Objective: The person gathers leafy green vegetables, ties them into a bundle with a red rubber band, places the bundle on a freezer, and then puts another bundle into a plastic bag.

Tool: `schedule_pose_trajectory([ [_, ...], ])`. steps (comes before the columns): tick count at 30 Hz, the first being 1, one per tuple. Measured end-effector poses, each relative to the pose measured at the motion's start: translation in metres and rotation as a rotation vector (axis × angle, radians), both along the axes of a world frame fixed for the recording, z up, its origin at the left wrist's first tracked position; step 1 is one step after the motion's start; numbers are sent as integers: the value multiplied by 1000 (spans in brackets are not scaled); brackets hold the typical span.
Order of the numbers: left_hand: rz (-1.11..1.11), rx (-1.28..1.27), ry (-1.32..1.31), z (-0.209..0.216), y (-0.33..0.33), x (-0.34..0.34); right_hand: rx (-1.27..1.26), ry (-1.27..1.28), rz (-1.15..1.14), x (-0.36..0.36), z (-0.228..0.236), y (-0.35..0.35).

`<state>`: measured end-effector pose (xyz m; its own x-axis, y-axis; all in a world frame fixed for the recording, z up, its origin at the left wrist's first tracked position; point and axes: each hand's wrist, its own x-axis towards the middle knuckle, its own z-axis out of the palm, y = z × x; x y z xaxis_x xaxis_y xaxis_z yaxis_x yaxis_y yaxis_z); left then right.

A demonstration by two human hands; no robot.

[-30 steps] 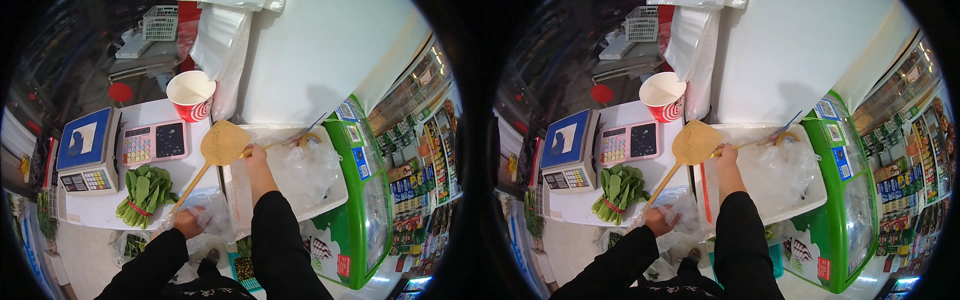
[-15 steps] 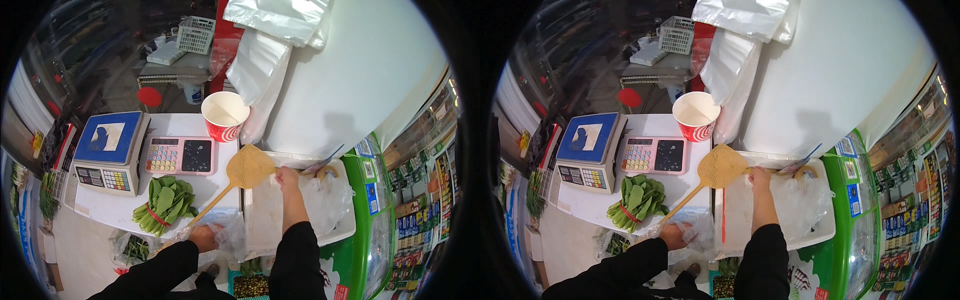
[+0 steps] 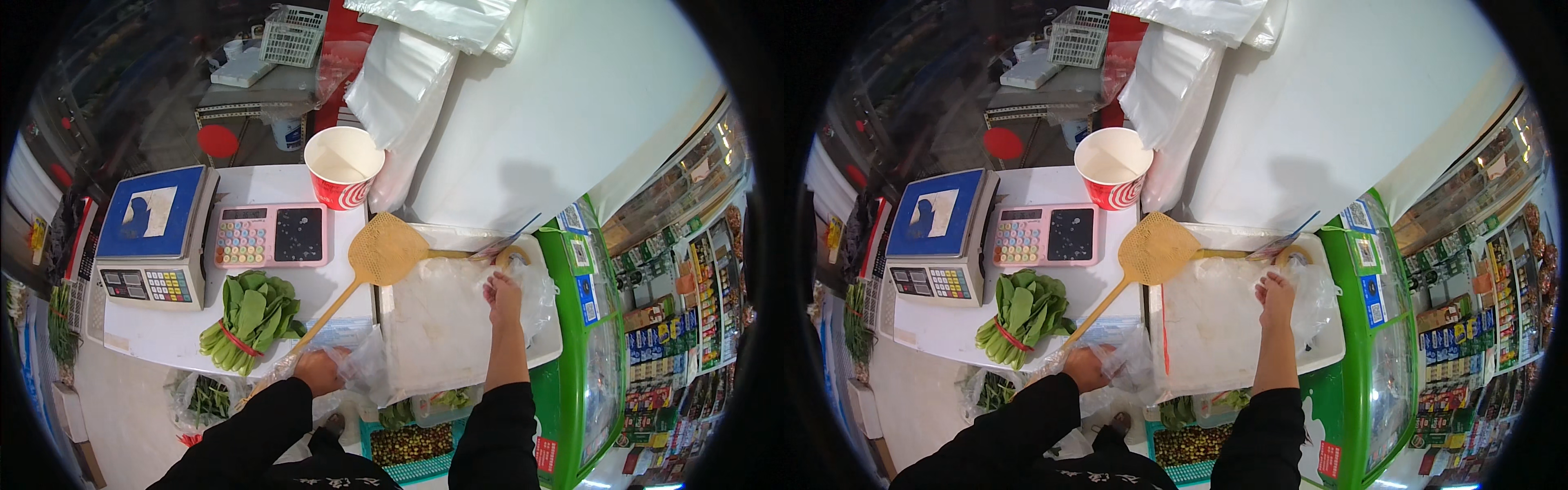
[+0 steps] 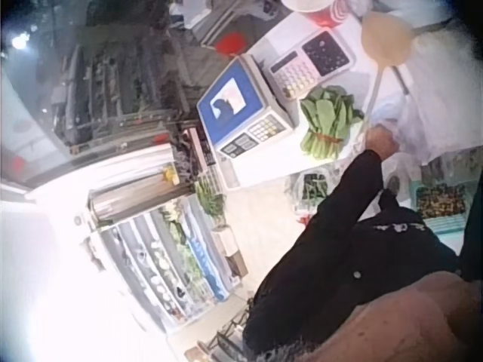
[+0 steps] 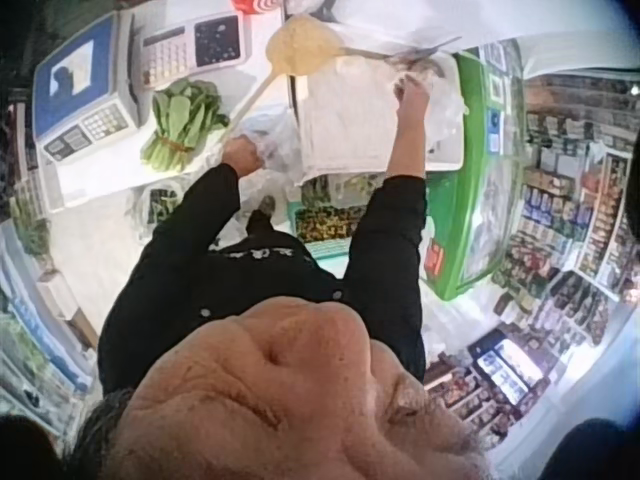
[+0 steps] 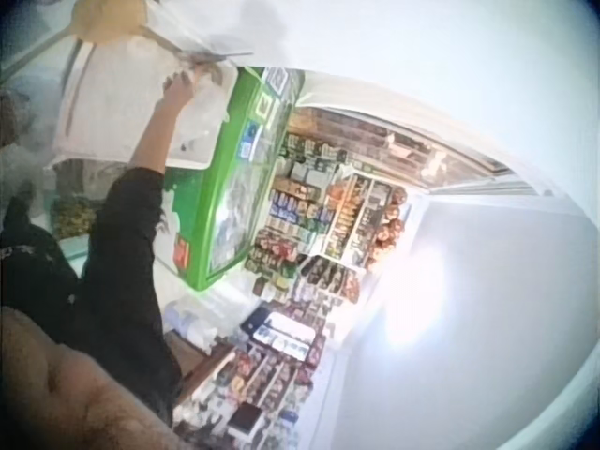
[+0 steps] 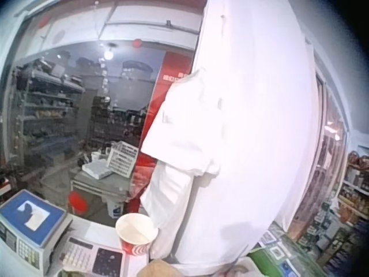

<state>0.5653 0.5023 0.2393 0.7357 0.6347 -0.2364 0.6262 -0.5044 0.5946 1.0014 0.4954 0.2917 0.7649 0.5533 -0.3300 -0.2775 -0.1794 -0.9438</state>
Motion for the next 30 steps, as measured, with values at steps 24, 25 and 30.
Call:
schedule_pose_trajectory([
  [24,13,2,-64,15,0,0,377,-1484,275,-137,201,220],
  [25,10,-22,-47,17,0,1,415,-1606,199,-133,216,224],
  [30,-10,-99,35,35,2,0,406,-1931,-106,-132,304,229],
])
